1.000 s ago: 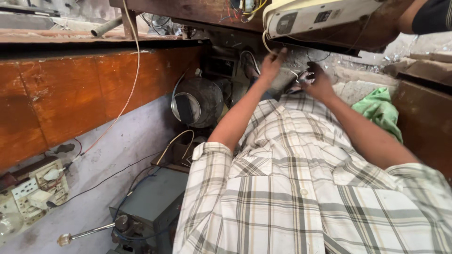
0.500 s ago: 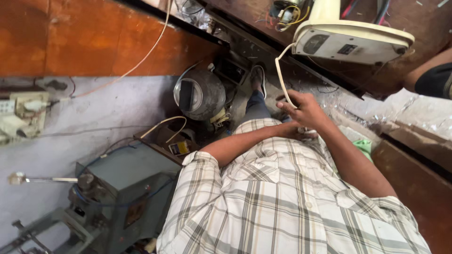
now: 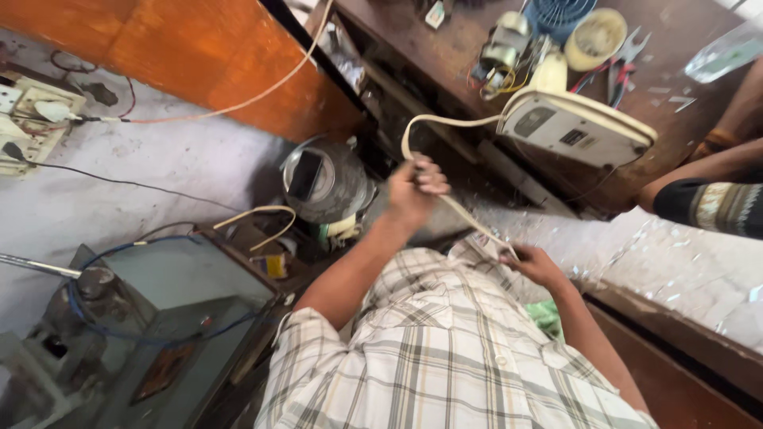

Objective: The person works on the wiring of a small electric motor, stripping and twisting wires, then connects a power cord to a wall socket and tests the motor. The person handles the motor, wires, and a power cord while seated at a workbench.

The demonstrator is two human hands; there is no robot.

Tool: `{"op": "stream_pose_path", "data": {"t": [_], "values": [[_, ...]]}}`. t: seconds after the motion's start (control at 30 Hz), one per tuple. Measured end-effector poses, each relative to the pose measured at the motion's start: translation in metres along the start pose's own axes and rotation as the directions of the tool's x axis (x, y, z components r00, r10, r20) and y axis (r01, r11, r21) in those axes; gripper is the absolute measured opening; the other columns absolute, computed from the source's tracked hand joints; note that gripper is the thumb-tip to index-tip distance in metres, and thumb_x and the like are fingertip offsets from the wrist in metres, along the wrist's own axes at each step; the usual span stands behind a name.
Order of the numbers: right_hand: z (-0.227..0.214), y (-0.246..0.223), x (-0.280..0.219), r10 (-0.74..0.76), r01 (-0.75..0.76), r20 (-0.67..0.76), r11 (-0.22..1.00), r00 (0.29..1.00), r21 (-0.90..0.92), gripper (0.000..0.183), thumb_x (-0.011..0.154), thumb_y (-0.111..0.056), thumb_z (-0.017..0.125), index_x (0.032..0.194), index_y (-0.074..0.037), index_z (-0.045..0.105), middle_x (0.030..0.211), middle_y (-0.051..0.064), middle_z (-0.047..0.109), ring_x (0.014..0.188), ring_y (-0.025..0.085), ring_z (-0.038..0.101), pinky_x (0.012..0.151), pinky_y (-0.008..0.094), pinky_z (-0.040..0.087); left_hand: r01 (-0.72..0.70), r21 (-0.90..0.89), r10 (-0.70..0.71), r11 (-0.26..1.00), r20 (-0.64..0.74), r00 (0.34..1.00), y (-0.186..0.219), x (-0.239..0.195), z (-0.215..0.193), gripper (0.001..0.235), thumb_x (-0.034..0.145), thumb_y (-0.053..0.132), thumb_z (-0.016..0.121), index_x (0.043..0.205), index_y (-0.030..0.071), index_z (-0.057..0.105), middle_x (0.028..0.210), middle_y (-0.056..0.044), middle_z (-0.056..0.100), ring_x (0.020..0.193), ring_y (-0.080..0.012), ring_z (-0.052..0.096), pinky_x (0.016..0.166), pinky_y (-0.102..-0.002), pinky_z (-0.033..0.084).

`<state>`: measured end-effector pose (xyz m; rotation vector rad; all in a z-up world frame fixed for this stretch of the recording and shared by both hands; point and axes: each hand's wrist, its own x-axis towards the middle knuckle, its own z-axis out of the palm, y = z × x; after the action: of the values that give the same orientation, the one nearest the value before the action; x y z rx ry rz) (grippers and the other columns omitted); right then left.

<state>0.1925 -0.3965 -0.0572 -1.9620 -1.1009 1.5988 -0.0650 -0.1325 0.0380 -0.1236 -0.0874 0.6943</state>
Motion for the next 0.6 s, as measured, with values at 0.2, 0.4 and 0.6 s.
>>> {"op": "stream_pose_path", "data": {"t": [0.2,0.4,0.6], "values": [[0.019,-0.046,-0.053,-0.219,0.127,-0.25,0.933,0.943,-0.337,0.031,0.082,-0.013,0.067,0.111,-0.01,0.078,0.088,0.017,0.078,0.077,0.036,0.072,0.071,0.044,0.057,0.213,0.77,0.652,-0.601,0.319,0.688,0.07,-0.056,0.026,0.064,0.097,0.042,0.068,0.139,0.001,0.044,0.122,-0.018,0.058,0.108,-0.0346,0.061,0.095,-0.049,0.049],[0.09,-0.157,-0.052,-0.427,0.196,-0.27,0.776,0.863,-0.6,0.036,0.077,-0.034,0.08,0.1,-0.007,0.072,0.093,0.017,0.074,0.089,0.041,0.068,0.074,0.049,0.054,-0.172,0.852,-0.284,-0.494,0.029,0.958,-0.038,-0.129,0.01,0.078,0.096,0.043,0.072,0.149,-0.006,0.042,0.133,-0.034,0.053,0.114,-0.0465,0.055,0.096,-0.05,0.046],[0.07,-0.143,-0.107,-0.124,-0.111,-0.331,0.785,0.936,-0.609,0.034,0.083,-0.043,0.078,0.098,-0.013,0.075,0.084,0.011,0.077,0.078,0.031,0.072,0.071,0.044,0.056,0.152,0.947,-0.021,-0.282,-0.164,0.986,0.091,-0.188,-0.014,0.036,0.09,0.01,0.055,0.119,0.003,0.076,0.101,-0.013,0.083,0.068,-0.0245,0.065,0.063,-0.038,0.053]]}}
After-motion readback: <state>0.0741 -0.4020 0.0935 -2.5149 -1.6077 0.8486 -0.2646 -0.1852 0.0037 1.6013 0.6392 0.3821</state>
